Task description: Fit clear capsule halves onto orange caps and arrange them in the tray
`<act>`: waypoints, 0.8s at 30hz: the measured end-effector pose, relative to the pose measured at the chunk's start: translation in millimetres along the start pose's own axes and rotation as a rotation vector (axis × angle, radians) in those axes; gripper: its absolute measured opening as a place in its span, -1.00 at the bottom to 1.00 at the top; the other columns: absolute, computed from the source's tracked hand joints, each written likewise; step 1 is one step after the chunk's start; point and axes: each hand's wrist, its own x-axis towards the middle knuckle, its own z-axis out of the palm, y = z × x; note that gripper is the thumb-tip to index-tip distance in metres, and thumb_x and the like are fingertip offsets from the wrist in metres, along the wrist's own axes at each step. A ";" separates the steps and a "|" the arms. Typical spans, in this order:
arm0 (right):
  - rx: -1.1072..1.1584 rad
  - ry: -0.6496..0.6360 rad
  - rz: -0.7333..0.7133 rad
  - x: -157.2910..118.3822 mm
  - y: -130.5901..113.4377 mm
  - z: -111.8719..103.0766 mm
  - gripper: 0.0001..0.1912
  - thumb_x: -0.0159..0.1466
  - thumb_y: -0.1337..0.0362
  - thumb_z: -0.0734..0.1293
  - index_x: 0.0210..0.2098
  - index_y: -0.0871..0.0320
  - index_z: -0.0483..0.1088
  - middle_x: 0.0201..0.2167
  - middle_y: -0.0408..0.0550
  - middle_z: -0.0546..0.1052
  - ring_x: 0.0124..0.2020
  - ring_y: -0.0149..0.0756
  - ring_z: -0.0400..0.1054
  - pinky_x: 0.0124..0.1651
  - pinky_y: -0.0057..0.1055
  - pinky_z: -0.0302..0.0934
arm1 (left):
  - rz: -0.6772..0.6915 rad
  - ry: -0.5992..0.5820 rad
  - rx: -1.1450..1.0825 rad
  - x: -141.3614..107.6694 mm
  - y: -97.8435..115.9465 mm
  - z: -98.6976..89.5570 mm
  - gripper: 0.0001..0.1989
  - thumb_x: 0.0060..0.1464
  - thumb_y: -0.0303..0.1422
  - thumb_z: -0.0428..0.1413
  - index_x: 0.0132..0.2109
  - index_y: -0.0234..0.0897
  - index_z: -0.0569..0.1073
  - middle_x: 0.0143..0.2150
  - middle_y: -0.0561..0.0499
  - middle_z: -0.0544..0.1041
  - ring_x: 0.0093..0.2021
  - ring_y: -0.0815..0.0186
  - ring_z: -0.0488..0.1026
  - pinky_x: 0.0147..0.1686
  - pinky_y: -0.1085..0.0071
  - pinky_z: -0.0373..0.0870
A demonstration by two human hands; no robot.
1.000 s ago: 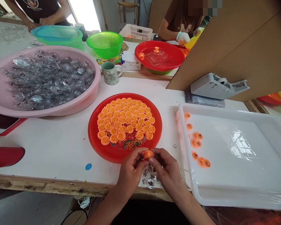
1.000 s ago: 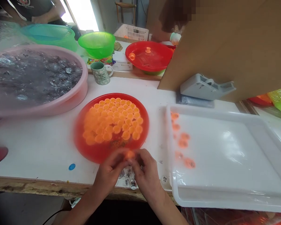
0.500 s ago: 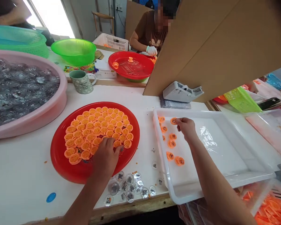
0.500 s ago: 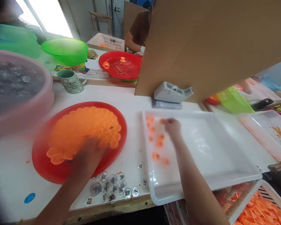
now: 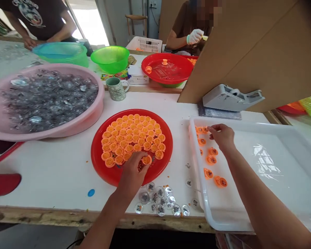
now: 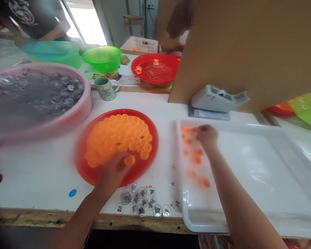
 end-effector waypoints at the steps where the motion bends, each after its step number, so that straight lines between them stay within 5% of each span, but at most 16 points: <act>1: 0.006 -0.015 -0.030 -13.8 -7.9 -4.1 -0.78 0.15 0.20 0.40 -0.28 0.24 0.50 -0.50 -0.03 0.53 -0.52 -0.31 0.41 -0.48 -0.42 0.26 | -0.015 -0.020 -0.057 -3.5 4.0 -5.5 -0.83 0.07 -0.41 0.09 -0.14 -0.17 0.44 -0.11 -0.02 0.52 -0.07 0.18 0.46 -0.03 0.25 0.40; 6: 0.114 -0.354 -0.521 -131.6 -53.8 -5.4 -0.90 0.22 0.27 0.34 -0.30 0.08 0.51 -0.40 -0.08 0.52 -0.41 -0.28 0.42 -0.36 -0.36 0.33 | -0.139 -0.071 -0.254 -15.0 19.0 -22.2 -0.81 0.00 -0.47 0.13 -0.20 -0.15 0.48 -0.14 0.01 0.54 -0.14 0.22 0.48 -0.20 0.35 0.45; 11: 0.284 -0.586 -0.731 -220.3 -70.5 48.4 -0.51 0.28 0.53 0.12 0.04 -0.04 0.43 -0.17 -0.02 0.44 -0.18 -0.29 0.40 -0.20 -0.37 0.39 | -0.308 -0.117 -0.446 -21.0 13.3 -21.3 -0.73 -0.04 -0.41 0.20 -0.12 -0.21 0.43 -0.14 -0.01 0.54 -0.15 0.24 0.51 -0.17 0.33 0.47; 16: 0.267 -0.521 -0.682 -223.0 -58.4 81.2 -0.43 0.23 0.56 0.13 0.11 -0.04 0.38 -0.14 -0.03 0.43 -0.15 -0.27 0.41 -0.12 -0.30 0.40 | -0.306 -0.104 -0.491 -26.1 -0.4 -23.5 -0.67 -0.10 -0.47 0.19 -0.11 -0.24 0.42 -0.11 -0.03 0.55 -0.10 0.24 0.52 -0.06 0.29 0.46; 24: 0.138 -0.480 -0.556 -214.1 -35.7 60.3 -0.75 0.28 0.42 0.21 -0.16 0.12 0.50 -0.37 -0.06 0.48 -0.42 -0.31 0.39 -0.39 -0.38 0.32 | -0.347 -0.135 -0.638 -26.0 -1.4 -29.8 -0.73 -0.09 -0.43 0.23 -0.16 -0.25 0.47 -0.15 -0.04 0.59 -0.08 0.19 0.52 -0.08 0.28 0.48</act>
